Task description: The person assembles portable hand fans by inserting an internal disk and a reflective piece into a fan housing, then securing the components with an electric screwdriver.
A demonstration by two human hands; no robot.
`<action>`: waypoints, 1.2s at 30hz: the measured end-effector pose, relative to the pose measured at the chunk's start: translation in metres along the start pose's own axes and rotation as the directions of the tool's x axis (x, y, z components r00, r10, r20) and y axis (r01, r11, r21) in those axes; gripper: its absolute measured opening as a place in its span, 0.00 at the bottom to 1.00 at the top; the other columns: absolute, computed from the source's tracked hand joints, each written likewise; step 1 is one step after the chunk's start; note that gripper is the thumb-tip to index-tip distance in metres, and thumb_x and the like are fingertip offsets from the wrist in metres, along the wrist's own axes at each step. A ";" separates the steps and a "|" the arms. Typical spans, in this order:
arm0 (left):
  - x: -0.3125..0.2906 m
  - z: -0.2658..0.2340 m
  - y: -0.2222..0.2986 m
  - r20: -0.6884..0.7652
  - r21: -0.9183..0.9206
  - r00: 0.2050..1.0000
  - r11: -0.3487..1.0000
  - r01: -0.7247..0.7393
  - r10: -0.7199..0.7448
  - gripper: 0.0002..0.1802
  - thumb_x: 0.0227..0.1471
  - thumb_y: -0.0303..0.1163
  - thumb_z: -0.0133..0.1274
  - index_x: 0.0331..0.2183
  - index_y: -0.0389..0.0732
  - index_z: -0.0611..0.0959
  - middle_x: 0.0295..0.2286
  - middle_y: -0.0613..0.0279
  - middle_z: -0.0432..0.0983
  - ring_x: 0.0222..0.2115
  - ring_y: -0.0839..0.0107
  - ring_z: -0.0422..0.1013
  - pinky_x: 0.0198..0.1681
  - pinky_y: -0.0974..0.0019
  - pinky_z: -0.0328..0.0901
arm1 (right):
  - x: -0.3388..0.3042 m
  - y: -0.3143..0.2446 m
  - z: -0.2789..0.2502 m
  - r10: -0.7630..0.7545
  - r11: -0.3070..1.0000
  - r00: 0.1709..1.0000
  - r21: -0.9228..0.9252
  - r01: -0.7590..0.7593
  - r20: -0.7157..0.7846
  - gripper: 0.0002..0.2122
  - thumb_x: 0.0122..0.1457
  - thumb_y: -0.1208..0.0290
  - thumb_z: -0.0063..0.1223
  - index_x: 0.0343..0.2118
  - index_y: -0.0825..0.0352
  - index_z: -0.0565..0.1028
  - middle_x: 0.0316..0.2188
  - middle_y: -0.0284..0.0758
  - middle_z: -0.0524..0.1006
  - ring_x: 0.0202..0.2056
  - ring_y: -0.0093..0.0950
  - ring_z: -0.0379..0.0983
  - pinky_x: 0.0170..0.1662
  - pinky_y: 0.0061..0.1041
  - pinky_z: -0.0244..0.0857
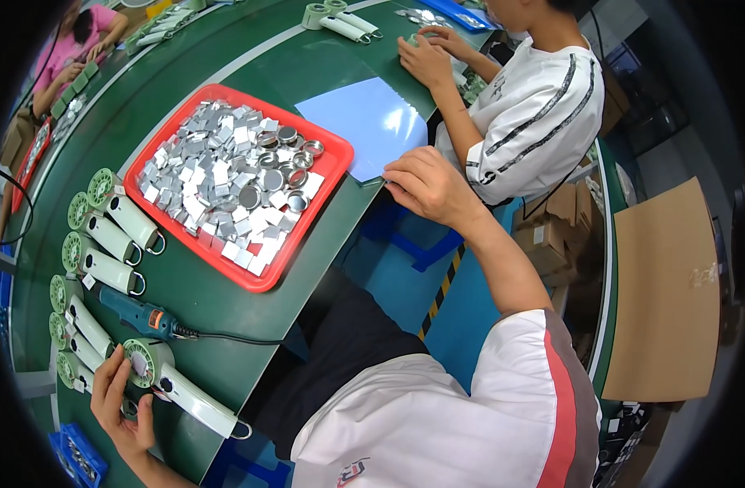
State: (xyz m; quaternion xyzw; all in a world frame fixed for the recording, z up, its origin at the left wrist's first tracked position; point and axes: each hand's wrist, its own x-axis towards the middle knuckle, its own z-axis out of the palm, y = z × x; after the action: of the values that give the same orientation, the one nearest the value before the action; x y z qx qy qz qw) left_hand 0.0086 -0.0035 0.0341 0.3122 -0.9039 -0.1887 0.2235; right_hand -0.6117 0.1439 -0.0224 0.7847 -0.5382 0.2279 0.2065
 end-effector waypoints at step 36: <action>0.001 0.003 0.002 -0.014 0.000 1.000 1.000 -0.014 0.014 0.32 0.52 0.39 0.65 0.55 0.28 0.86 0.57 0.35 0.80 0.57 0.42 0.78 0.64 0.48 0.69 | 0.023 0.012 -0.010 0.125 0.962 0.964 0.210 -0.176 0.233 0.02 0.59 0.74 0.70 0.32 0.65 0.87 0.34 0.35 0.83 0.40 0.37 0.79 0.47 0.36 0.75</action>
State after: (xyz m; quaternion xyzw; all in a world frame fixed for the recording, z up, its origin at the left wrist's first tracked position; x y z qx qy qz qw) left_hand 0.0053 -0.0023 0.0332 0.3070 -0.9044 -0.1851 0.2314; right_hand -0.6165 0.1284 0.0003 0.7800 -0.5861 0.2162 0.0363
